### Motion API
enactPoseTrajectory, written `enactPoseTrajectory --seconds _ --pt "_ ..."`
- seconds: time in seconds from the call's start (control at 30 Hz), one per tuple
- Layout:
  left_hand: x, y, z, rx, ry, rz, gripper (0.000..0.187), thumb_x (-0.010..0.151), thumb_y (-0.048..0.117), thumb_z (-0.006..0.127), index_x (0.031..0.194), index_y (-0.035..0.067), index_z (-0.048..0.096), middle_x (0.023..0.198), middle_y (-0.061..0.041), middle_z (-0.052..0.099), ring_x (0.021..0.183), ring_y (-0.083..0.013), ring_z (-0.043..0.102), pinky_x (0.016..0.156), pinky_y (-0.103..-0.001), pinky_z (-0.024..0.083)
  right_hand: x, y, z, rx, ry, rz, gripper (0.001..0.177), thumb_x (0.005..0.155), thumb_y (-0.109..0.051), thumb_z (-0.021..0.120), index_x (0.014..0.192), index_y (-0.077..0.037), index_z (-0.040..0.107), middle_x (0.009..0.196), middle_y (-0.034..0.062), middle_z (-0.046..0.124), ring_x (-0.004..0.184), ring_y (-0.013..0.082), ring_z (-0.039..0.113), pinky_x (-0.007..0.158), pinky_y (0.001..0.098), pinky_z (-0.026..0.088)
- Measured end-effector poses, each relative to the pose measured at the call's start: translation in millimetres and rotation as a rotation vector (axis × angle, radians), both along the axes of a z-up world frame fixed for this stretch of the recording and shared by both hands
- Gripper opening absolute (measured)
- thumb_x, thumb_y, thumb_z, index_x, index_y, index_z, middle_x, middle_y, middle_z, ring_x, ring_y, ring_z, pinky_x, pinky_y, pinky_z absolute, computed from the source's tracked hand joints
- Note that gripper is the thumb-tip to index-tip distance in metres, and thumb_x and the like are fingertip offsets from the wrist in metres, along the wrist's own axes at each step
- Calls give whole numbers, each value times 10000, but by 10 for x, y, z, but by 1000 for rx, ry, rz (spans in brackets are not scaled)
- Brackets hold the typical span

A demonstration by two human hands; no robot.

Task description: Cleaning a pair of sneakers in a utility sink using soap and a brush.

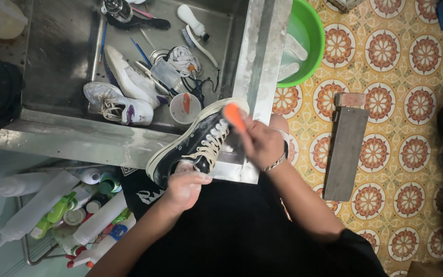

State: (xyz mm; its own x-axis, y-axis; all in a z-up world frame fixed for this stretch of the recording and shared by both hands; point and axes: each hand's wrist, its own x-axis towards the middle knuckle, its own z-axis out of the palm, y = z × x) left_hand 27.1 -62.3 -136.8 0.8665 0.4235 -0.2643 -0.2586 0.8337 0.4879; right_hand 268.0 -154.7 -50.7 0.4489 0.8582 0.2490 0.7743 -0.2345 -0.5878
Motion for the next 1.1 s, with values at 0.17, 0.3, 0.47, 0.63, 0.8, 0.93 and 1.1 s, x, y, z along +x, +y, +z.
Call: enactPoseTrajectory --seconds 0.17,0.3,0.47,0.63,0.8,0.93,1.1 --pt "204 83 488 -24 72 25 164 716 -66 619 811 -46 751 892 -147 762 878 -211 722 796 -304 525 -348 104 228 91 -39 28 450 951 -172 754 1383 -104 647 896 129 752 688 267 713 646 356 581" --pt "-38 -33 -172 35 -55 48 143 846 -43 610 848 -93 744 906 -184 756 897 -249 721 816 -331 529 -36 42 23 61 -81 0 394 983 -140 751 1365 -149 654 993 128 774 747 224 741 692 333 603" --pt "114 70 177 -107 -52 59 157 794 -55 599 890 -72 722 944 -167 745 919 -233 706 855 -316 524 -194 112 182 -22 -146 -47 525 943 -150 781 1436 -65 623 730 126 678 601 292 636 648 398 544" --pt "115 173 156 -131 -85 65 222 812 -2 601 977 -79 729 964 -164 743 923 -218 699 857 -296 523 88 40 -116 118 -109 -2 474 998 -148 730 1449 -108 591 1004 162 729 739 264 716 673 337 573" --pt "18 125 -209 -49 141 188 190 893 37 623 1028 -63 712 1040 -159 754 965 -201 717 757 -271 529 -252 141 208 58 -146 59 498 886 -164 802 1363 -91 676 648 126 618 529 285 611 531 392 496" --pt "105 298 29 -174 93 152 204 931 11 625 1097 -45 728 1069 -120 758 860 -154 680 579 -240 465 144 88 -96 100 -112 -37 284 969 -153 767 1239 -135 677 739 99 669 570 229 627 577 352 497" --pt "340 407 575 -167 210 130 260 936 39 610 1185 19 682 1098 -51 728 973 -122 691 646 -225 477 -224 159 142 85 -23 22 456 918 -182 771 1345 -36 706 637 128 606 562 269 627 581 371 518"
